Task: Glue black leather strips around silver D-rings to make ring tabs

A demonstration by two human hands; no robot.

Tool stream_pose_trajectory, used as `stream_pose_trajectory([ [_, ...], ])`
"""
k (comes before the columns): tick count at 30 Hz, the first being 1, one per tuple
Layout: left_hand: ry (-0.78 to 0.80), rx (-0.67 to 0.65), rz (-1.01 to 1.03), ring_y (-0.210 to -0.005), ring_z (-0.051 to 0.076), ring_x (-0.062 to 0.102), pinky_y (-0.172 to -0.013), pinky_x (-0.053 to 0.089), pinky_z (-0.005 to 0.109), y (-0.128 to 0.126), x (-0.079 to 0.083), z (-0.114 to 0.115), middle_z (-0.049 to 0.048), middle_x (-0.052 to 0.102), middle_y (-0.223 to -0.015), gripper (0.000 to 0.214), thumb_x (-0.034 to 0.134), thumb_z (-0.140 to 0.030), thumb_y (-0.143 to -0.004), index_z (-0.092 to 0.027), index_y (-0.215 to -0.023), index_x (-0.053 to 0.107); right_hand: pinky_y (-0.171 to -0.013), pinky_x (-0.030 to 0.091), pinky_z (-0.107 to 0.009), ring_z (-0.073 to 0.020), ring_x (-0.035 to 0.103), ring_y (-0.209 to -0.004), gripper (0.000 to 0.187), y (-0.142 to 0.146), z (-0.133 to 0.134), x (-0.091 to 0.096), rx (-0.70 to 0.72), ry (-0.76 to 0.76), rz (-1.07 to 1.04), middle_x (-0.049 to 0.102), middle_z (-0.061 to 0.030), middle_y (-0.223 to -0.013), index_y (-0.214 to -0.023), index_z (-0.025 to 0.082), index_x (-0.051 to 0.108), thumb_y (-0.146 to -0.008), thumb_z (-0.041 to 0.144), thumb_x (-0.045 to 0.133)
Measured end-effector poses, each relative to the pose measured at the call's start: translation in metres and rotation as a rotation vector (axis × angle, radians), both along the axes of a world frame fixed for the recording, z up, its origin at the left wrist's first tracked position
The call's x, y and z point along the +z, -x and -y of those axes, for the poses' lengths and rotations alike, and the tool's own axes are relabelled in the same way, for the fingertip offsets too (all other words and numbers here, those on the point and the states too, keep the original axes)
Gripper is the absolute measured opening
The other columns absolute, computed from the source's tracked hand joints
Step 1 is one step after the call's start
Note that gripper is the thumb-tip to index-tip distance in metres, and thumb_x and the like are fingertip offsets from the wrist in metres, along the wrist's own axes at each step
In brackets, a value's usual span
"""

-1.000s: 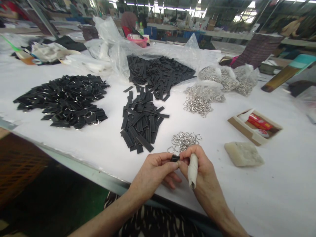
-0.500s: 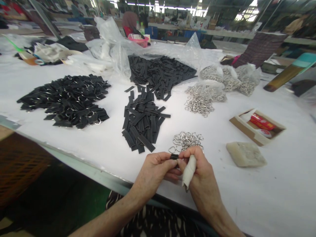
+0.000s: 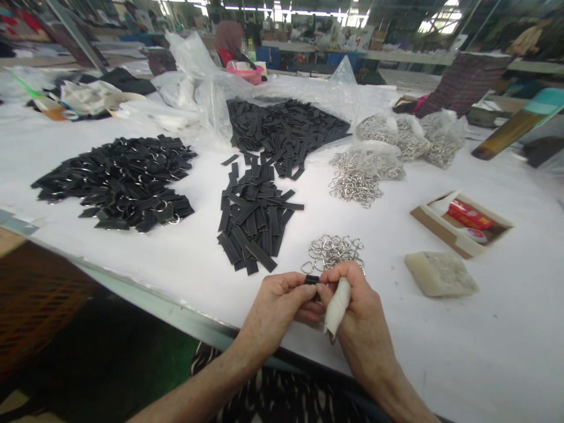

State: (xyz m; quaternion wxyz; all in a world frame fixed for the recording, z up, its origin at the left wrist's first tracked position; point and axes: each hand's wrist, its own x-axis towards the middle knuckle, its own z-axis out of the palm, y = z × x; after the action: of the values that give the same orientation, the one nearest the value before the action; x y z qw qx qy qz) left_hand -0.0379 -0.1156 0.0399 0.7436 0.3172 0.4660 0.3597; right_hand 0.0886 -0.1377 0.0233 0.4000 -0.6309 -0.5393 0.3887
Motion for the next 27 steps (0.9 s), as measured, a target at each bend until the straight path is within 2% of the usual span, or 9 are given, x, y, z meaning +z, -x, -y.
stream_pose_trajectory([
  [7,-0.015,-0.015,0.024,-0.051,0.010,0.061,-0.051,0.047,0.017,0.0000,0.0010,0.0013,0.0030,0.069,-0.062,0.014,0.058,-0.015,-0.078,-0.012,-0.071,0.069,-0.052,0.040,-0.023,-0.0128,0.051,-0.057,0.004,-0.0014,0.0006,0.0001,-0.001,0.022,0.025,0.057,0.0041,-0.066,-0.082,0.024,0.049,-0.082,0.024,0.053],
  [14,-0.003,0.006,0.002,-0.055,0.014,0.064,-0.056,0.050,0.022,0.0007,-0.0023,0.0018,0.0040,0.070,-0.063,0.009,0.065,-0.021,-0.073,-0.012,-0.071,0.067,-0.053,0.041,-0.023,-0.0118,0.049,-0.057,0.003,0.0002,-0.0011,0.0012,0.005,0.014,0.018,0.056,0.0044,-0.066,-0.083,0.024,0.049,-0.082,0.023,0.051],
  [20,-0.025,0.007,-0.012,-0.055,0.014,0.064,-0.056,0.051,0.023,-0.0001,-0.0042,0.0016,0.0045,0.070,-0.063,0.011,0.064,-0.022,-0.073,-0.011,-0.072,0.065,-0.053,0.041,-0.022,-0.0115,0.049,-0.057,0.003,0.0024,-0.0016,0.0014,0.001,0.001,0.016,0.055,0.0051,-0.065,-0.081,0.024,0.049,-0.081,0.022,0.051],
  [25,-0.019,0.007,-0.035,-0.056,0.015,0.065,-0.054,0.053,0.023,0.0031,-0.0061,0.0000,0.0040,0.069,-0.063,0.012,0.065,-0.023,-0.072,-0.011,-0.071,0.065,-0.052,0.041,-0.022,-0.0119,0.050,-0.056,0.004,0.0017,-0.0008,0.0057,-0.004,0.002,0.003,0.056,0.0043,-0.065,-0.081,0.024,0.050,-0.082,0.026,0.053],
  [27,0.001,0.005,-0.049,-0.058,0.015,0.066,-0.055,0.054,0.024,0.0050,-0.0072,-0.0008,0.0050,0.070,-0.067,0.013,0.065,-0.023,-0.073,-0.011,-0.072,0.066,-0.052,0.042,-0.022,-0.0124,0.051,-0.057,0.006,-0.0029,0.0012,0.0072,-0.023,-0.041,0.019,0.056,0.0036,-0.065,-0.082,0.023,0.051,-0.082,0.028,0.054],
])
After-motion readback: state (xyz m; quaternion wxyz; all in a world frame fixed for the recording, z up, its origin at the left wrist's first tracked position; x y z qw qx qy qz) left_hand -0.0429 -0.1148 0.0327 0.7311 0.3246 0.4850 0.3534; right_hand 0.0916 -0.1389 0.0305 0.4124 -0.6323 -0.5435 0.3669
